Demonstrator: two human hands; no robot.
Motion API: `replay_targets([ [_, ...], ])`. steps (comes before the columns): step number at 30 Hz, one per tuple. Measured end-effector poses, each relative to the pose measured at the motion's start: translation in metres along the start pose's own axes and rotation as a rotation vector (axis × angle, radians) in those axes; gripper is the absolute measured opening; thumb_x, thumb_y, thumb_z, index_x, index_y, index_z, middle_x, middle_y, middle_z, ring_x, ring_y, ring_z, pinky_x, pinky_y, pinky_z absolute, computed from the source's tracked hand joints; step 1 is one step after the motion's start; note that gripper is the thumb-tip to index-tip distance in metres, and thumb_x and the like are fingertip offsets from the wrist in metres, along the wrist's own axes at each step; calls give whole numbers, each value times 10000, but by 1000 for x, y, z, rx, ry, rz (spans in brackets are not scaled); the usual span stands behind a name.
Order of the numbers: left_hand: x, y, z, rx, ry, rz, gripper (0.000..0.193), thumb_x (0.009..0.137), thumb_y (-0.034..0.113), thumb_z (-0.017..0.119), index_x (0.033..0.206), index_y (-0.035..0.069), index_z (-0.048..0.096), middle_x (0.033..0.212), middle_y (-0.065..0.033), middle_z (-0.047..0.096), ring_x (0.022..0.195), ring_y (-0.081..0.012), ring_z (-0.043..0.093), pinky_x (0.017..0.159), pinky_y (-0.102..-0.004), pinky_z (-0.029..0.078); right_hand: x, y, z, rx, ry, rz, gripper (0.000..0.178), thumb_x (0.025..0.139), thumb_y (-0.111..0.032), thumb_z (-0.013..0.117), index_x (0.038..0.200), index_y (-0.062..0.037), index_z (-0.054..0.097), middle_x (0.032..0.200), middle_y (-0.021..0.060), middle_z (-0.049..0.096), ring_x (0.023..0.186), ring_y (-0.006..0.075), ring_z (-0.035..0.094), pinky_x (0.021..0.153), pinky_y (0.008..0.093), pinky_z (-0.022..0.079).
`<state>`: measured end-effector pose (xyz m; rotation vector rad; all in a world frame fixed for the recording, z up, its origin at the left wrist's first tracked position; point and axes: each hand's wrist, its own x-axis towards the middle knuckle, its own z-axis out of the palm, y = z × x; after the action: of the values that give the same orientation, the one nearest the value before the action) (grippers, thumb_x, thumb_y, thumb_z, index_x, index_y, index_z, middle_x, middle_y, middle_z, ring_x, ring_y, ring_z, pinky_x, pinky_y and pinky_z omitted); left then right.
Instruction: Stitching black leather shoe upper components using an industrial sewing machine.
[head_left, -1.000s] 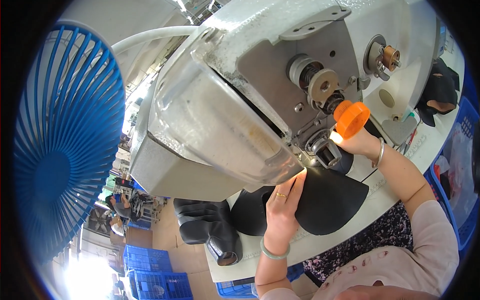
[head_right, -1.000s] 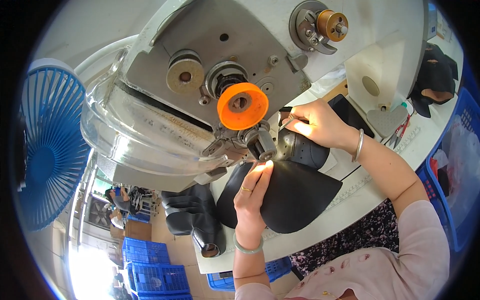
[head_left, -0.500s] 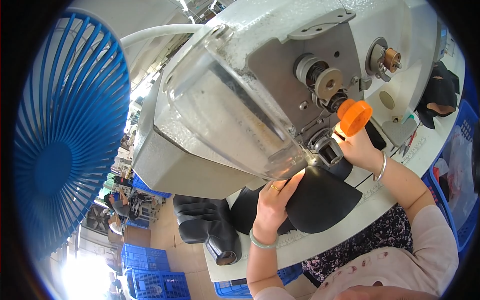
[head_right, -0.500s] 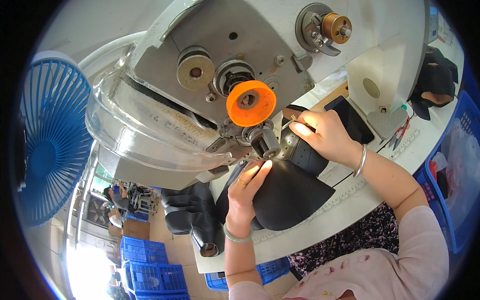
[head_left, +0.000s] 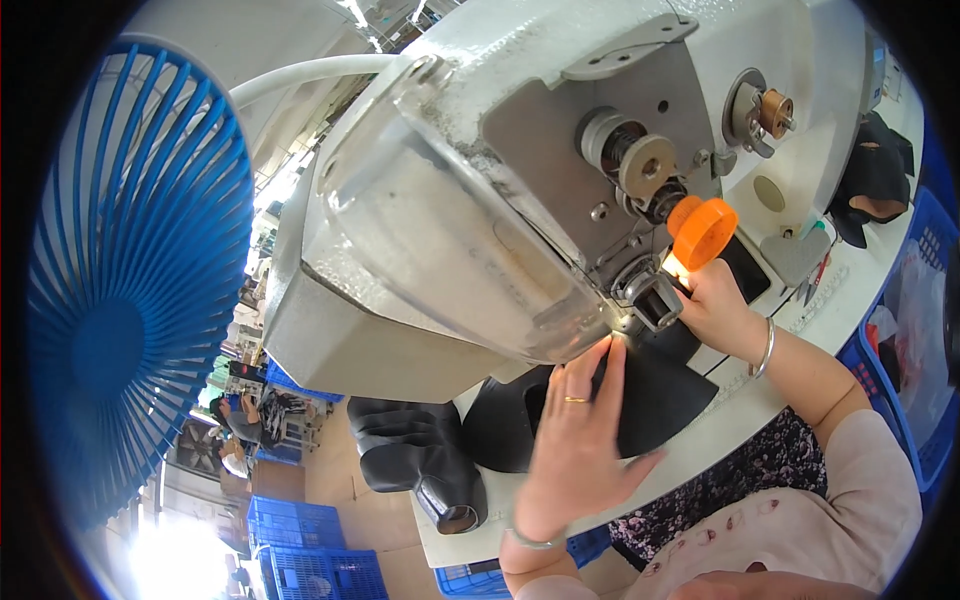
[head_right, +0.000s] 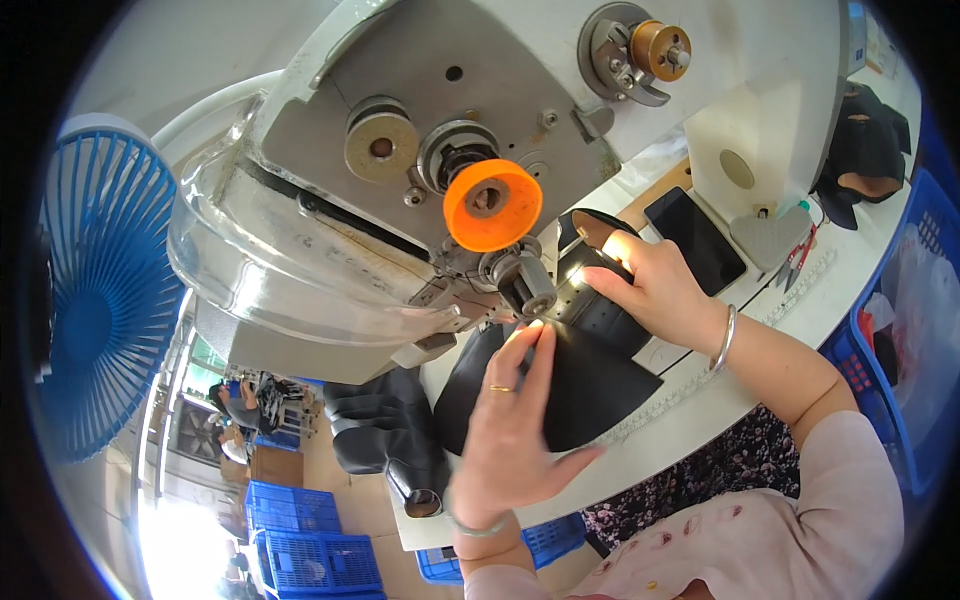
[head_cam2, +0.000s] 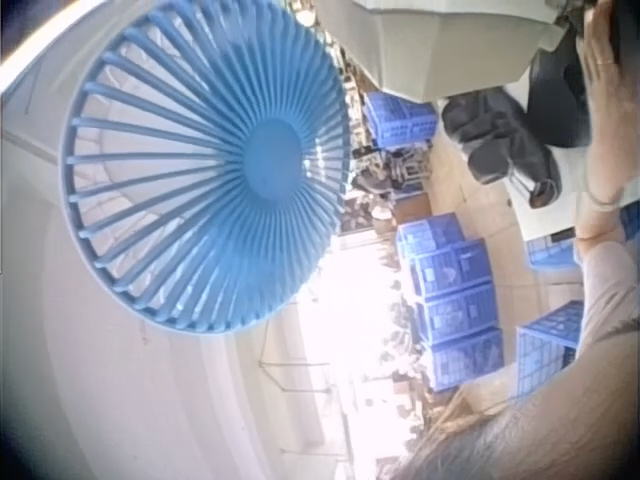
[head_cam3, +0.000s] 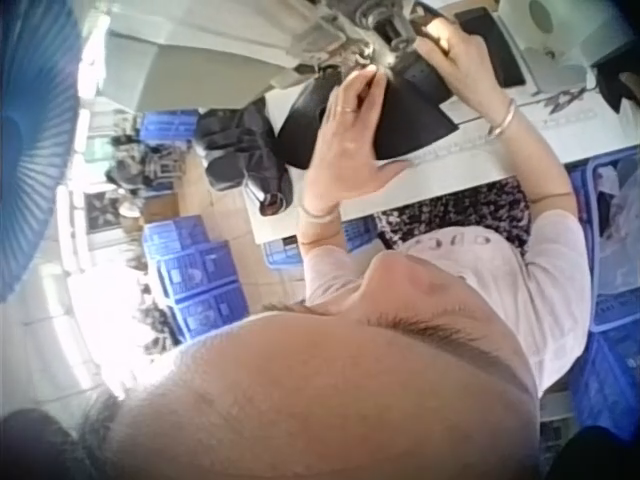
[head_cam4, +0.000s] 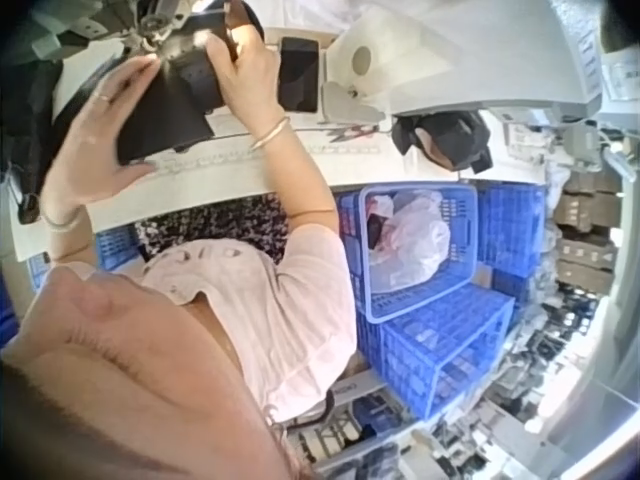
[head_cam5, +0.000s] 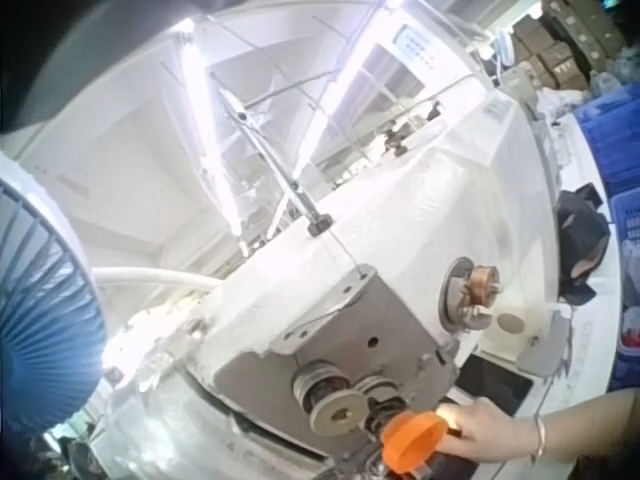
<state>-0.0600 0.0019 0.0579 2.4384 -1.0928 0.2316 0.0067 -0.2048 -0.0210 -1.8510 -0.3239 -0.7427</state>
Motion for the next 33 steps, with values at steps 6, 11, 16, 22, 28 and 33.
replay_targets([
  [6,1,-17,41,112,416,31,537,661,14,645,1187,-73,583,1140,-159,581,1064,-304,595,902,-383,485,8,-1,0,24,-115,-8,332,855,-287,664,873,40,607,614,169,504,509,229,469,515,328,421],
  [11,-11,-26,33,-758,500,-351,383,772,-94,575,1142,-30,647,1051,-77,675,950,-149,627,852,-266,473,7,-3,0,152,-140,86,342,861,-266,654,971,56,620,740,199,590,578,182,488,595,305,465],
  [16,-2,-13,38,75,450,6,524,646,-68,623,1165,2,644,1168,-142,609,1036,-291,626,912,-334,489,4,-5,1,52,-104,-20,433,881,-264,633,1185,39,573,730,208,577,569,199,497,590,303,459],
  [22,1,-14,34,196,388,87,558,593,-96,580,1144,-30,635,1147,-162,584,1033,-323,611,896,-375,506,-2,-7,5,10,-74,41,429,875,-265,642,1178,31,576,631,180,536,523,229,499,545,311,438],
  [28,3,-18,28,233,363,154,528,601,-101,578,1123,-42,633,1129,-155,587,1016,-312,616,879,-370,516,-5,-10,7,-3,-22,65,290,860,-251,667,897,29,598,594,158,539,510,258,536,508,338,423],
  [33,4,-27,21,214,331,174,529,586,-67,634,1111,-6,658,1109,-143,617,1029,-318,627,897,-374,514,-9,-19,10,5,59,56,279,868,-242,663,854,24,582,595,154,553,505,264,541,500,337,423],
])
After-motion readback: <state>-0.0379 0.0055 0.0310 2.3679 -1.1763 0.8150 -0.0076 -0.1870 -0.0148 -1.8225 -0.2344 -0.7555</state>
